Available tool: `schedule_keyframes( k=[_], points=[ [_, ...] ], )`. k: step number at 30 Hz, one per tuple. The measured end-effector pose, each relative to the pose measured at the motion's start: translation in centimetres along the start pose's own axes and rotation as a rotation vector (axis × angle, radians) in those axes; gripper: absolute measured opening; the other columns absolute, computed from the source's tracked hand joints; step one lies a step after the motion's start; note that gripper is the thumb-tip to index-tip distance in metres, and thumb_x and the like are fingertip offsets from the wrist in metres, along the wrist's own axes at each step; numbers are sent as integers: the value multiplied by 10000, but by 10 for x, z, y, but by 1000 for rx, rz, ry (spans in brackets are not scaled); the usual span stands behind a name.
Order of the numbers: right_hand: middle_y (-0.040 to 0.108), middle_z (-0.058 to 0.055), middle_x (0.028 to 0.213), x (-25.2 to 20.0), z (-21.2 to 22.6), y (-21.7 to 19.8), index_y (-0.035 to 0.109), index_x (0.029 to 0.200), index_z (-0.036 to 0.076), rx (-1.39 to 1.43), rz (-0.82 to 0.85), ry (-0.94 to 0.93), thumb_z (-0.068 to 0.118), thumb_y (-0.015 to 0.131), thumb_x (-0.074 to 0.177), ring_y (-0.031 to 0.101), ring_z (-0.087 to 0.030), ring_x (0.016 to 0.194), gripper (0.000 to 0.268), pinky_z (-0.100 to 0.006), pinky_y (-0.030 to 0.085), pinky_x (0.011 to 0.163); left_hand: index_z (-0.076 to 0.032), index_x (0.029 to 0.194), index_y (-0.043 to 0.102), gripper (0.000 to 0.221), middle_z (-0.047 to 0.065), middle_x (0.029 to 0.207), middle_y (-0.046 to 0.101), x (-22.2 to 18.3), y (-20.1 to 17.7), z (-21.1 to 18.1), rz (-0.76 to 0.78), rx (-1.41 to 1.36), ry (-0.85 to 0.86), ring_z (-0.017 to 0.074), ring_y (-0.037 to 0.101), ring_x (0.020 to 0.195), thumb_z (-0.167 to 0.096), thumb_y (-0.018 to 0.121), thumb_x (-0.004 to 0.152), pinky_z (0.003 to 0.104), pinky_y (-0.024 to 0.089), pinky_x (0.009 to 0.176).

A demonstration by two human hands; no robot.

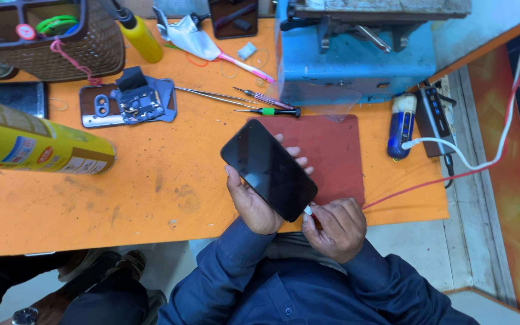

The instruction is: The person removes the internal back cover of a mobile phone using a screwdriver and tweezers, then connects a charging cable to the phone.

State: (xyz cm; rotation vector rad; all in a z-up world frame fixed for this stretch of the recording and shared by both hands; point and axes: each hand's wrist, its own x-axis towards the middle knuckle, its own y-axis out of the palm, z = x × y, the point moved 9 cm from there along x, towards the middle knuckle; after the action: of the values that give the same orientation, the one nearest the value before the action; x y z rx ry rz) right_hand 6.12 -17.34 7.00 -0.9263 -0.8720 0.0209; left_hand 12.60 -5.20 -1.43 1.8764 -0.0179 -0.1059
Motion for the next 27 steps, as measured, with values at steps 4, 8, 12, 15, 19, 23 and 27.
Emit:
schedule_keyframes(
  k=[4,8,12,15,19,23,27],
  points=[
    [649,-90,806,2,0,-1,703,934,-4,7,-12,8,58,798,763,607,-265,721,205,-377,489,663,-6,1580,354,1016,227,1370,592,-1,3,-2,-19,52,3,335,627,1227,-801,350,946,556,500,1093],
    [650,-90,807,5,4,-3,709,941,-5,10,-8,7,49,795,755,611,-264,722,213,-379,490,662,-4,1581,352,1012,228,1365,591,0,7,-5,-12,34,11,330,625,1230,-800,345,957,548,503,1092],
    [648,-89,806,2,0,-2,707,949,-5,26,-8,20,53,796,753,611,-265,722,223,-379,492,665,-8,1590,337,1040,224,1360,596,1,6,-2,-5,37,5,323,630,1232,-819,345,940,538,505,1099],
    [654,-88,810,0,-3,0,707,951,-6,27,-8,32,58,803,762,609,-265,721,222,-375,489,662,-11,1611,320,1078,222,1352,605,0,7,-1,10,58,-18,323,636,1226,-844,340,928,534,506,1100],
    [659,-90,816,-2,-5,0,704,954,-4,30,-9,34,62,806,773,610,-262,724,218,-372,491,661,-45,1642,292,1101,211,1353,617,-1,13,2,56,13,-63,326,642,1229,-865,323,907,530,509,1110],
    [656,-89,812,-3,-4,1,702,954,0,34,-3,28,66,804,778,606,-263,724,214,-375,489,661,-41,1651,287,1114,211,1354,623,-3,14,1,77,12,-62,333,643,1234,-873,312,911,540,502,1118],
    [649,-81,808,-1,-1,1,696,948,10,29,-11,15,73,807,788,603,-256,724,204,-368,489,659,-23,1635,308,1115,209,1355,623,-3,11,1,64,10,-71,334,641,1238,-871,307,912,539,493,1129]
  ],
)
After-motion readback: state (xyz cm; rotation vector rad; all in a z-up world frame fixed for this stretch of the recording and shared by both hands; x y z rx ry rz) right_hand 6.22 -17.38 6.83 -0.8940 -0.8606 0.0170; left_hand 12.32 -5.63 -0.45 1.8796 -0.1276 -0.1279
